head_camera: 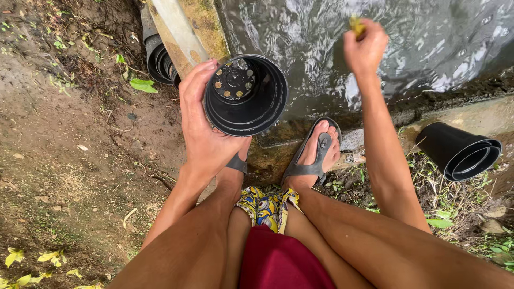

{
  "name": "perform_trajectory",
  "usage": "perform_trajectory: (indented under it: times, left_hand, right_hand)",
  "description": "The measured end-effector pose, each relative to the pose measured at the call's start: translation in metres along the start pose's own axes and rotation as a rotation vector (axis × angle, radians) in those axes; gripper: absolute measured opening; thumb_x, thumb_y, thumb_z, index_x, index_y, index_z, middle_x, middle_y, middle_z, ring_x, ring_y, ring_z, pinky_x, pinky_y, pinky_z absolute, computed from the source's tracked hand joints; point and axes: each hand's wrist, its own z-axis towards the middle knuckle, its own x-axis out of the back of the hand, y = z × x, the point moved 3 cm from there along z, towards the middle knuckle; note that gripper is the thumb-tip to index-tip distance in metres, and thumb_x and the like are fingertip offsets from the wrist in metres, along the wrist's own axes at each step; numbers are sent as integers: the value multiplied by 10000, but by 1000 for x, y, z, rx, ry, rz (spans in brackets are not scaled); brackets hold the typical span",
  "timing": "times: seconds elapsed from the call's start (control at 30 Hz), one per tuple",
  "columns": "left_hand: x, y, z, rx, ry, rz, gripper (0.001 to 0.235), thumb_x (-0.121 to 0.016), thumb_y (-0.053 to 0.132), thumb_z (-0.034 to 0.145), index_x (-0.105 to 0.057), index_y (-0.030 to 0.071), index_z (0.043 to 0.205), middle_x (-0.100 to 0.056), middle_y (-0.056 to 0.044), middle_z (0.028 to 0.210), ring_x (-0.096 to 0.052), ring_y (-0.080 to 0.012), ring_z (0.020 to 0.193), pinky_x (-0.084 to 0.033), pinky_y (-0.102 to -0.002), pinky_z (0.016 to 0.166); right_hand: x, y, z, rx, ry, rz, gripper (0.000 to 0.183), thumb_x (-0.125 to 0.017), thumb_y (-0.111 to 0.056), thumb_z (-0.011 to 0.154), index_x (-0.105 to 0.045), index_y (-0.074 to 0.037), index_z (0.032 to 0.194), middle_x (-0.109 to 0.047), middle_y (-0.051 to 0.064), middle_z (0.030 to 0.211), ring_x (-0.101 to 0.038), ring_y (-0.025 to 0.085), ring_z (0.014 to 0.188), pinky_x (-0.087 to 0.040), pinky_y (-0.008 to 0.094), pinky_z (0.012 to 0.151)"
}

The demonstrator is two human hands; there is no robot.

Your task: The person stands at a concrete water trough and washes black plastic plant pots. They repeatedly dip the pots into the water, scrub them with a yellow sponge, and rinse them. The person handles the pots one at a time, turning them over to clean both the interior and exterior surfaces.

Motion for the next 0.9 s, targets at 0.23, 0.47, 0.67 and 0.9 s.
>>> perform_trajectory:
  times: [0.23,0.47,0.67,0.9]
  left_hand:
    - [3,-3,0,-5,-12,19,894,-989,157,816,-396,63,1479,-468,-137,1486,-485,-309,1429,-417,-399,1241]
    - [0,-1,2,4,-16,9,875,-969,139,815,-402,61,1476,-472,-143,1482,-480,-311,1435,-414,-401,1245]
    - [-5,-1,0,5,-14,-3,871,-969,137,823,-409,64,1486,-488,-148,1474,-502,-316,1418,-429,-399,1229]
    - [1,-6,4,-8,-8,3,880,-979,161,824,-405,56,1483,-476,-146,1481,-488,-316,1425,-419,-400,1239]
  right_hand:
    - [-29,-58,-77,218,-771,365,239,-803,-236,905,-767,-11,978,-660,150,946,-648,206,735,-527,326,609]
    - [-18,0,-26,-313,-225,291,136,-721,-150,1013,-756,-19,1019,-788,70,912,-734,122,770,-588,318,688]
    - [-2,-62,-46,71,-150,197,206,-747,-98,975,-682,-24,1155,-727,162,1133,-696,311,1039,-562,423,914]
    - [14,-91,-67,393,-493,-275,395,-756,-105,831,-721,-70,1223,-584,240,1432,-540,439,1317,-440,493,1084]
